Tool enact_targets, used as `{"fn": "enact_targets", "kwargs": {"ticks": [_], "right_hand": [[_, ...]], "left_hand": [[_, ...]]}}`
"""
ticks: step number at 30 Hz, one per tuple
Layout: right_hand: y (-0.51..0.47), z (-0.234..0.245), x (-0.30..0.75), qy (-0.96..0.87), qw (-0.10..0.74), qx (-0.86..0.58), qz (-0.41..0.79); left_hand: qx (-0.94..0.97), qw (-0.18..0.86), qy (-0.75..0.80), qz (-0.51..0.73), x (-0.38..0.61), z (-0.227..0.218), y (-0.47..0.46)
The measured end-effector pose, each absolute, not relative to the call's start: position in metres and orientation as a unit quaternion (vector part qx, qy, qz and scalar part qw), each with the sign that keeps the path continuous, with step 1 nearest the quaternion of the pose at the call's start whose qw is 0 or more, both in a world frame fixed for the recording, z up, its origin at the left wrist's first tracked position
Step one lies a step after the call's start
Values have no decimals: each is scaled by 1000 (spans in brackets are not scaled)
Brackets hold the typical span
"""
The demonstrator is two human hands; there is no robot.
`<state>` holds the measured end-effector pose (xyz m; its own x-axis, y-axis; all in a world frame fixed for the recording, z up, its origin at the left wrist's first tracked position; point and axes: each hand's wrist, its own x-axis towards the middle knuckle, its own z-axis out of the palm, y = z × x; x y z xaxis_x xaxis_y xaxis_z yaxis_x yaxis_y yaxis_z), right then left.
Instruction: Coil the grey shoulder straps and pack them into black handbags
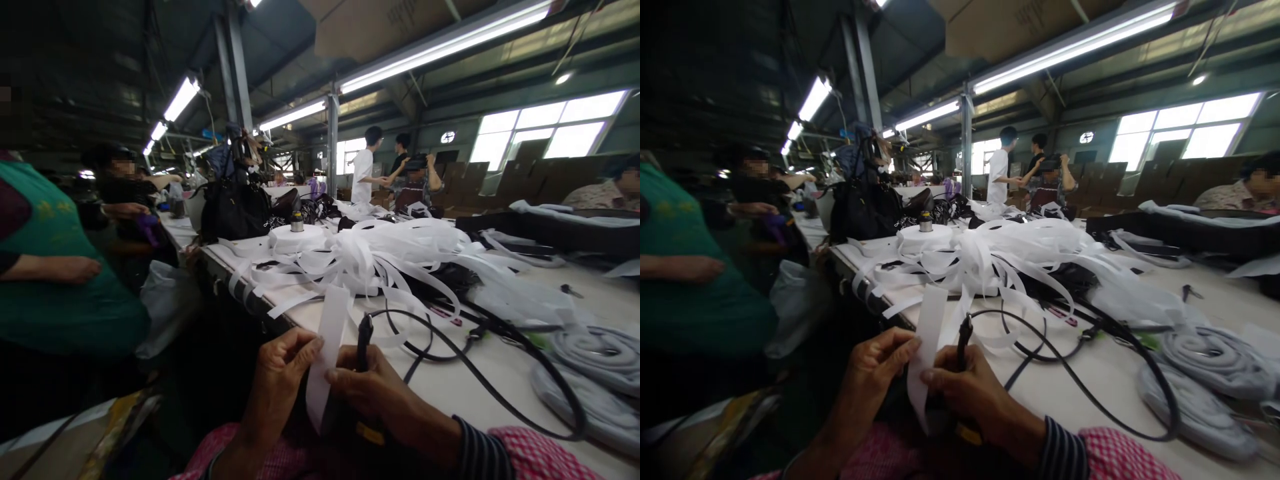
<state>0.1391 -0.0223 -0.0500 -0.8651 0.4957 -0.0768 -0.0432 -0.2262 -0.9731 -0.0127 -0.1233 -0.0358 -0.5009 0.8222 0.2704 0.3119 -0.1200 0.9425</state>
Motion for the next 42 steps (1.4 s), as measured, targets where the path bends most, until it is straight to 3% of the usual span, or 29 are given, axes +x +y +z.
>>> {"fn": "enact_targets", "kwargs": {"ticks": [9,15,23,26,31,36,42], "right_hand": [[6,-30,148,-581,288,-177,741],[6,-36,140,-584,282,-256,717],[6,-39,143,-599,261,-225,723],[10,-18,150,-599,322,-192,708],[16,58,158,-588,426,-119,677],[16,114,151,-591,455,-80,661],[12,125,139,-555,464,-82,685]], "left_hand": [[490,288,626,533,-17,-74,-116],[406,480,471,619,-4,-68,-93],[382,446,502,635,-8,-79,-90],[364,462,519,620,-10,-88,-95],[381,486,529,582,-7,-102,-96],[385,500,533,564,0,-110,-94],[392,530,529,535,4,-112,-93]]}}
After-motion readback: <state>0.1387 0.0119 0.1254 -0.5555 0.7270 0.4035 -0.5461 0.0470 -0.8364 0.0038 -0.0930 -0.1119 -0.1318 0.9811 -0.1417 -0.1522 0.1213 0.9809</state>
